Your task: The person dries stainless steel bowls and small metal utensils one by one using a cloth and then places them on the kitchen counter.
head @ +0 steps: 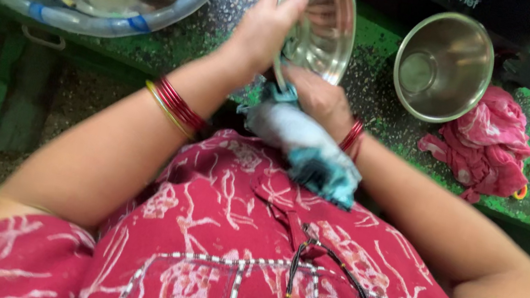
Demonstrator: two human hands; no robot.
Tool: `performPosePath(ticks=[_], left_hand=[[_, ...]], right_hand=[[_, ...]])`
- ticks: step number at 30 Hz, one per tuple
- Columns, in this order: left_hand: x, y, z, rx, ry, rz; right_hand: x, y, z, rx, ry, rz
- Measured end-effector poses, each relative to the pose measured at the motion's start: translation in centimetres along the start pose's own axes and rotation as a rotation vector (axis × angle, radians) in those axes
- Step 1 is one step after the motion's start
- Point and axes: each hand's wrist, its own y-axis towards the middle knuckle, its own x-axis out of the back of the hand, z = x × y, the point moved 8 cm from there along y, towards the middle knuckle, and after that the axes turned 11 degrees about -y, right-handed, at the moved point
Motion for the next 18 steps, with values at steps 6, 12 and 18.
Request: performPosePath(ticks=[6,12,18], left_hand=[[-0.2,-1.8,1.7,0.368,-0.437,0.037],[-1.4,-3.4,0.2,-0.32,0.094,-0.223],[0.7,-1.0,2.3,0.16,-0.296,0.101]], right_hand=[[1.4,-1.1,-2.7,0.03,-0.051,0.148],[-2.9,-1.0,-2.1,-0.41,0.141,0.013],[-0.3,-0.4,-0.9,0.168,-0.258,0.061]])
